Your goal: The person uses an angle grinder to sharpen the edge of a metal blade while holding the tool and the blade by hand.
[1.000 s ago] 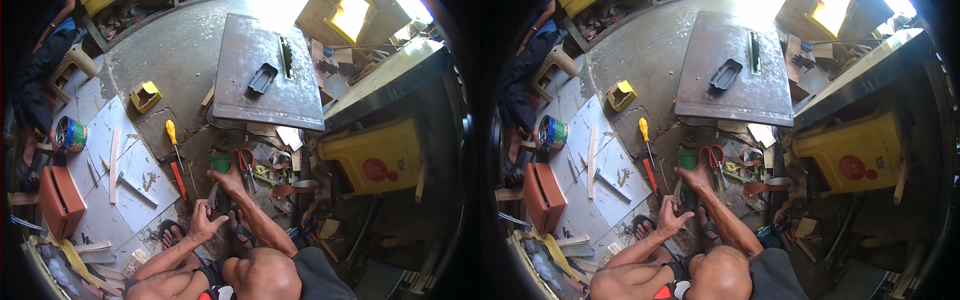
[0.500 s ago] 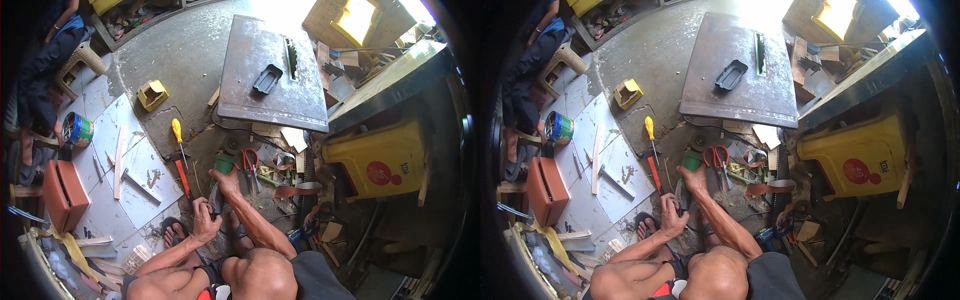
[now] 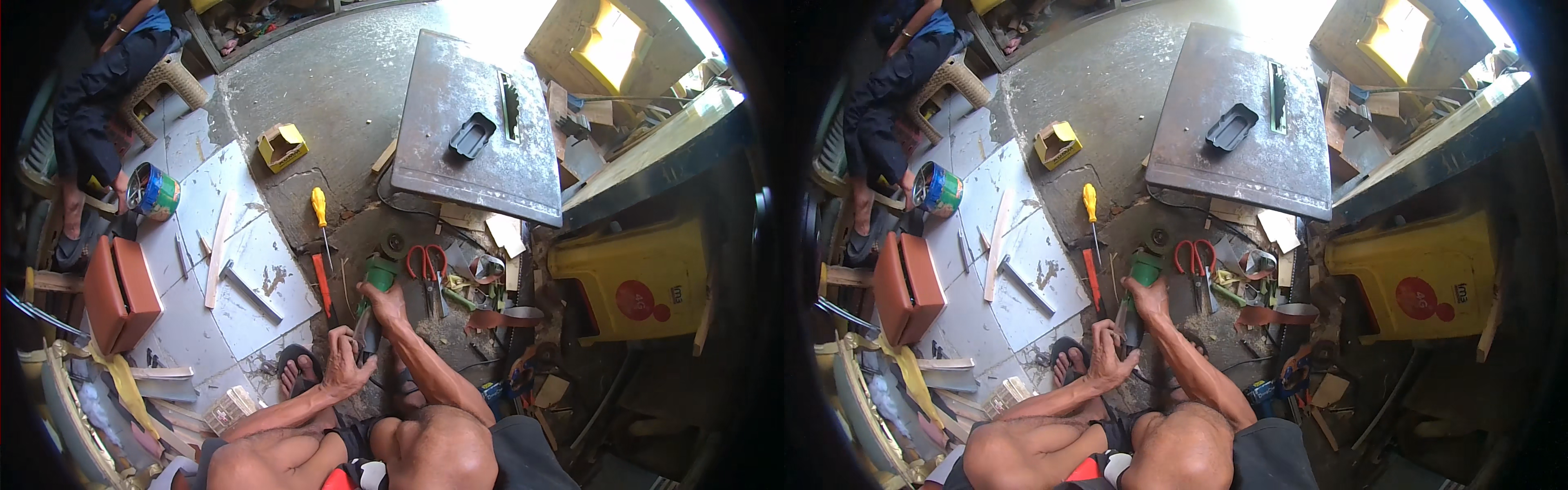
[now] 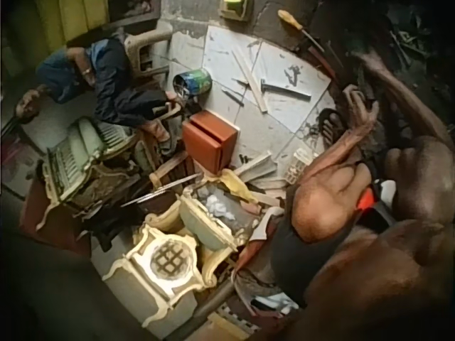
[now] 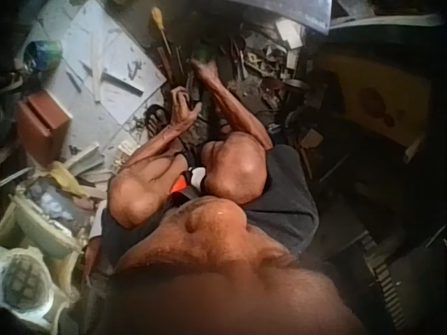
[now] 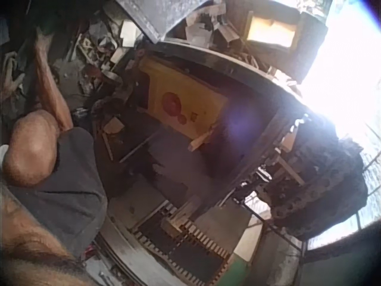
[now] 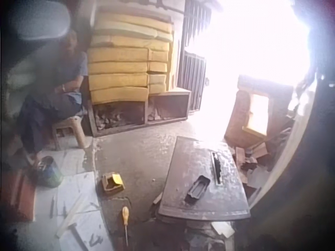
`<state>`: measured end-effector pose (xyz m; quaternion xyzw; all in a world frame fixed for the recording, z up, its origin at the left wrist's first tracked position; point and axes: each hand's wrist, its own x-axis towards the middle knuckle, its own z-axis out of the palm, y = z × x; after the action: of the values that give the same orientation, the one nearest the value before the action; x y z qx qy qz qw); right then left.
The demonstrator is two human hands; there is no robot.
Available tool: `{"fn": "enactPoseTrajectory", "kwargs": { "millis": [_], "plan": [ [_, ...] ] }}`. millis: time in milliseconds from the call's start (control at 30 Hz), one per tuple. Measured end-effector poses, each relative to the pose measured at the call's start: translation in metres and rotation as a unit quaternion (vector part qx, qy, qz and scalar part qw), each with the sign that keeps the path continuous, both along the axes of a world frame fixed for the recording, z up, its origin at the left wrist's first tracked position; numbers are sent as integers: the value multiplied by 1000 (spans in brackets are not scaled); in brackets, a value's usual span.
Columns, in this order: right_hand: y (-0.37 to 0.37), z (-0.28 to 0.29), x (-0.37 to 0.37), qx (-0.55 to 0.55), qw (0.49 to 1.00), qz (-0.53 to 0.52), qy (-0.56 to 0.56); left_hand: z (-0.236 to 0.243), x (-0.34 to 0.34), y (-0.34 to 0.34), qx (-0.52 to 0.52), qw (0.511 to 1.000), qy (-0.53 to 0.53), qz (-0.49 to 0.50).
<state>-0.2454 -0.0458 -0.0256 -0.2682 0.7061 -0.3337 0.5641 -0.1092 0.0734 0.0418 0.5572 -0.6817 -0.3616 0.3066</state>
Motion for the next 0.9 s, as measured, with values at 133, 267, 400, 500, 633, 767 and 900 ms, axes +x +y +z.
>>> {"fn": "enactPoseTrajectory", "kwargs": {
  "millis": [133,267,400,500,633,767,900],
  "plan": [
    [4,12,7,5,999,12,-31,-2,7,3,4,1000,-11,7],
    [5,-2,-2,-2,999,-16,-33,-1,4,-1,-3,1000,9,-8],
    [6,22,-2,17,998,-12,-53,0,2,-1,11,1000,1,16],
    [8,47,-3,14,998,-23,-51,-4,-1,3,-9,999,-12,31],
    [8,40,-5,-3,999,-21,-49,-10,-4,4,-32,999,-22,34],
    [5,70,-4,16,999,2,-49,-9,0,3,-23,999,-16,34],
    [11,51,-9,6,998,-6,-58,12,1,-3,36,999,32,8]
  ]
}}
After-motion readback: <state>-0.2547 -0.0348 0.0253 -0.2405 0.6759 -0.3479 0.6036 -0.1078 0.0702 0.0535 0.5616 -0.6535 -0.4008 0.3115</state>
